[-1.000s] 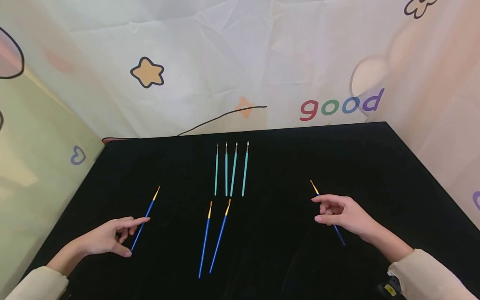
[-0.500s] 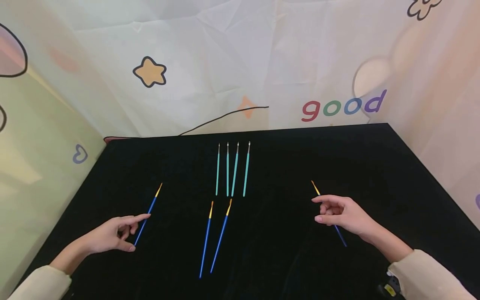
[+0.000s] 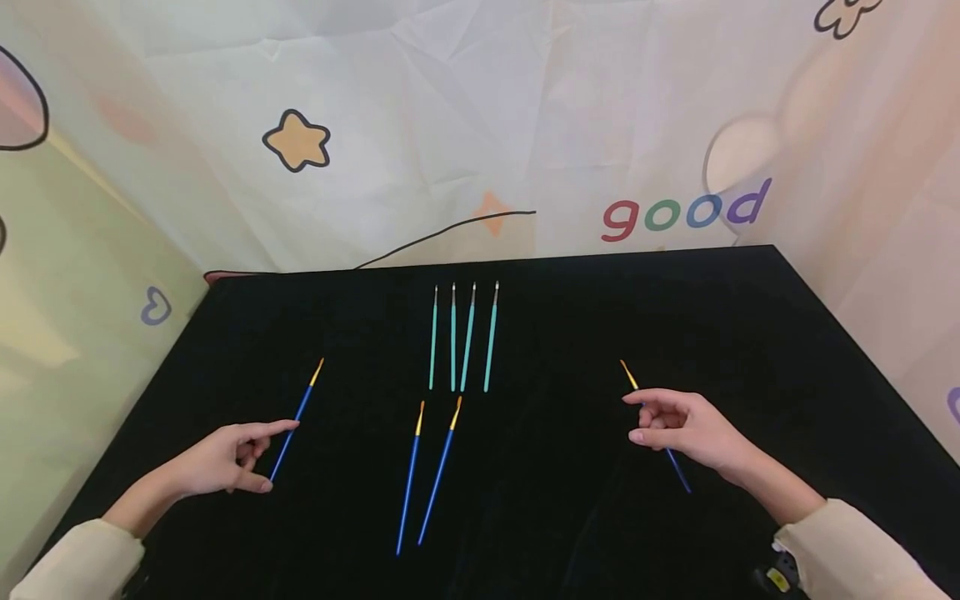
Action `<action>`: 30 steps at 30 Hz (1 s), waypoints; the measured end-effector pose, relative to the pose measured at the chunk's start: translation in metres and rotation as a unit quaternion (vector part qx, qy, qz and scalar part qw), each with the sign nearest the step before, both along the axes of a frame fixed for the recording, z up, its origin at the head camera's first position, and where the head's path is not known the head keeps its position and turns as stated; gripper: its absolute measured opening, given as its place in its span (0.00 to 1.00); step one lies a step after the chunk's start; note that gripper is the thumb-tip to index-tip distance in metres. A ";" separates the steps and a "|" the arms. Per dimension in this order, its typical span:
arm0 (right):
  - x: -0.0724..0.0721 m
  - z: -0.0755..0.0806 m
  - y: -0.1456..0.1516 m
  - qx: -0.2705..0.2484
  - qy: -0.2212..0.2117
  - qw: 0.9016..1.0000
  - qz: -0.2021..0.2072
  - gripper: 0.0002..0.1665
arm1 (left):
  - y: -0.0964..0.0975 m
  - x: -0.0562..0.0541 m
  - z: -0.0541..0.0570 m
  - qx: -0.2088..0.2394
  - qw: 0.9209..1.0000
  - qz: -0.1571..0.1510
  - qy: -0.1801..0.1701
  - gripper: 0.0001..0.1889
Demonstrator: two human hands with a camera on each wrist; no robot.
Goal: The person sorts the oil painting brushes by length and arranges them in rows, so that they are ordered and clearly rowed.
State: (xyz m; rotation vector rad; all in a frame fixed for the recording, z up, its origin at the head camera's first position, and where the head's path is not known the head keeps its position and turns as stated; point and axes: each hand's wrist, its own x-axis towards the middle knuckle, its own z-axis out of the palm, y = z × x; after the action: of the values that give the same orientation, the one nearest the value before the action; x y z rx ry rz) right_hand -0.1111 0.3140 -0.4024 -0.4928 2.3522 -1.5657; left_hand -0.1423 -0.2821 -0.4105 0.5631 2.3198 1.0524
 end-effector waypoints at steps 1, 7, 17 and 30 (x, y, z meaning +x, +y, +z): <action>0.000 0.000 0.000 0.000 0.001 1.000 0.001 0.23 | 0.000 0.000 0.000 -0.001 1.000 0.001 0.001 0.39; 0.000 0.001 -0.001 -0.001 0.005 1.000 0.007 0.23 | 0.001 -0.002 -0.002 0.007 1.000 0.000 -0.005 0.38; -0.006 0.002 0.007 -0.002 -0.016 1.000 0.021 0.24 | 0.001 -0.005 0.001 0.034 0.998 0.012 -0.053 0.34; -0.014 0.001 0.024 0.029 -0.053 0.997 0.039 0.29 | 0.000 -0.006 0.002 0.049 0.996 0.014 -0.072 0.33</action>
State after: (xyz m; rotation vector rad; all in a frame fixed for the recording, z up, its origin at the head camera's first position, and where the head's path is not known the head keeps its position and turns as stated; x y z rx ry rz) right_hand -0.1256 0.3381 -0.4016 -0.4714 2.2645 -1.4470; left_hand -0.1482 -0.2825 -0.4084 0.4758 2.1664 1.1850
